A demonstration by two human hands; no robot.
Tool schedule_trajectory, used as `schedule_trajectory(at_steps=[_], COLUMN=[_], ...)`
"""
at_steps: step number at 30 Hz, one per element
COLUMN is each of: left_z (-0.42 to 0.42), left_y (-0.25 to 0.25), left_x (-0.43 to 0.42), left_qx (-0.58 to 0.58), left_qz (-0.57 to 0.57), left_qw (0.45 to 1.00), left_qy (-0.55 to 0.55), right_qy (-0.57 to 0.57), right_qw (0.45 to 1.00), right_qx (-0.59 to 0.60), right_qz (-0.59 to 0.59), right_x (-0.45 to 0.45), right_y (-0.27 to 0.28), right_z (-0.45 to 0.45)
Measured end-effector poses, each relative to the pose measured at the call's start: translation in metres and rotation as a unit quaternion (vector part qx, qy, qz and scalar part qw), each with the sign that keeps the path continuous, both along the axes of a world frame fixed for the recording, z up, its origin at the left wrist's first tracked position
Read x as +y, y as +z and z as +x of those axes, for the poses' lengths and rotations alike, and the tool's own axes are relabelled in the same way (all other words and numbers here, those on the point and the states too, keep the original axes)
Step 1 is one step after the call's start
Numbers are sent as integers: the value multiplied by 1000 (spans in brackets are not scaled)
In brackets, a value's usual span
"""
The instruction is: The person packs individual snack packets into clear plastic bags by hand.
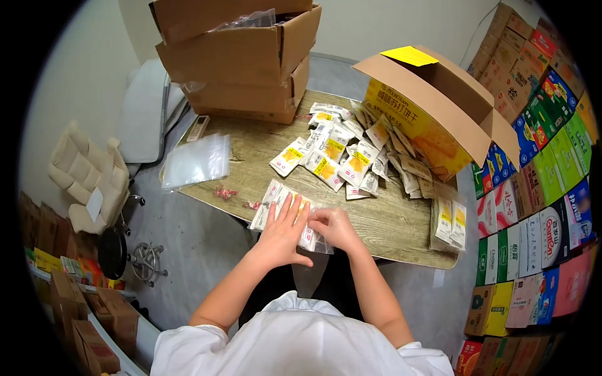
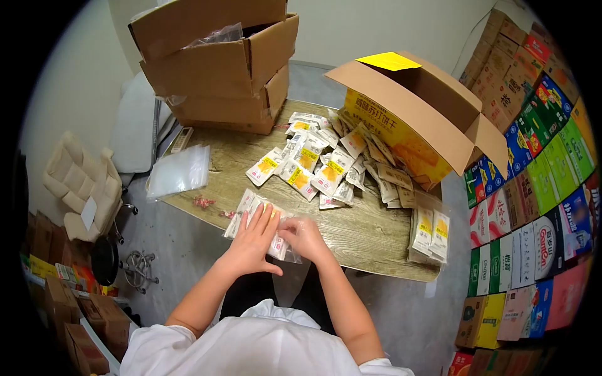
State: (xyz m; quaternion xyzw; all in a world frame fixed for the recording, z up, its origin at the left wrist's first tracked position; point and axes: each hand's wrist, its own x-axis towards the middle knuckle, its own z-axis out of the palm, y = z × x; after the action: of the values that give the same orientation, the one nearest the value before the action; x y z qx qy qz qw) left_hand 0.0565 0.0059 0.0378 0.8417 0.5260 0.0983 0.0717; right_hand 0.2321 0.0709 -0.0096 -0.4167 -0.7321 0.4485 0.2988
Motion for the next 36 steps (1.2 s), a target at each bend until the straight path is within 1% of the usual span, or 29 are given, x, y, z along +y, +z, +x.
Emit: schedule_trajectory(at_steps=[3, 7, 9, 11, 13, 14, 16, 17, 18, 19, 20, 21, 22, 23, 24, 25, 27, 28, 30, 31, 32, 34, 35, 36], left_z=[3, 10, 12, 13, 11, 7, 4, 4, 0, -8, -12, -11, -18, -20, -22, -20, -11, -6, 10, 18, 25, 35, 38, 40], left_y=[-5, -12, -15, -24, -34, -37, -19, -3, 2, 6, 11, 28, 35, 36, 37, 37, 30, 22, 10, 5, 2, 4, 4, 4], left_x=[-3, -4, -3, -1, 3, 4, 3, 0, 5, 10, 15, 13, 13, 13, 13, 14, 18, 19, 15, 13, 10, 6, 6, 7], left_qx=[25, 56, 74, 93, 86, 85, 25, -2, -2, -128, -251, -374, -471, -592, -698, -698, -816, -817, -830, -827, -826, -807, -802, -802], left_qz=[20, 61, 70, 81, 180, 182, 112, 101, 103, 95, 84, 44, -7, -62, -115, -113, -233, -275, -320, -339, -345, -344, -339, -341], left_qw=[999, 997, 995, 992, 980, 980, 993, 995, 995, 987, 964, 926, 881, 802, 703, 704, 528, 506, 456, 448, 447, 480, 492, 491], left_qy=[-5, -1, 3, 5, 4, 1, -17, -8, -10, -2, 6, 41, 39, 54, 68, 67, 37, 38, 17, 19, 15, 4, -9, -11], right_qy=[5, -26, -74, -87, -99, -104, -112, -135, -156, -158, -167, -177, -176, -180, -183, -183, -168, -169, -176, -149, -155, -114, -129, -132], right_qw=[999, 998, 994, 991, 987, 984, 981, 974, 965, 965, 963, 960, 960, 957, 954, 954, 951, 950, 944, 943, 943, 930, 923, 923], right_qx=[29, 1, 64, 84, 104, 117, 130, 155, 179, 179, 188, 196, 197, 210, 224, 225, 252, 254, 275, 291, 290, 347, 362, 360], right_qz=[-24, -51, -51, -63, -73, -82, -90, -100, -110, -108, -100, -92, -90, -81, -73, -72, -68, -65, -49, -60, -57, -38, -31, -30], right_x=[-5, -12, -16, -20, -25, -27, -32, -35, -36, -38, -39, -40, -40, -41, -42, -42, -42, -40, -37, -37, -36, -33, -33, -30], right_y=[1, 6, 5, 11, 18, 20, 24, 26, 29, 32, 36, 40, 45, 49, 53, 56, 60, 64, 74, 77, 75, 76, 80, 80], right_z=[12, 32, 40, 49, 57, 62, 69, 71, 73, 76, 79, 80, 81, 81, 81, 80, 79, 77, 66, 64, 62, 57, 54, 54])
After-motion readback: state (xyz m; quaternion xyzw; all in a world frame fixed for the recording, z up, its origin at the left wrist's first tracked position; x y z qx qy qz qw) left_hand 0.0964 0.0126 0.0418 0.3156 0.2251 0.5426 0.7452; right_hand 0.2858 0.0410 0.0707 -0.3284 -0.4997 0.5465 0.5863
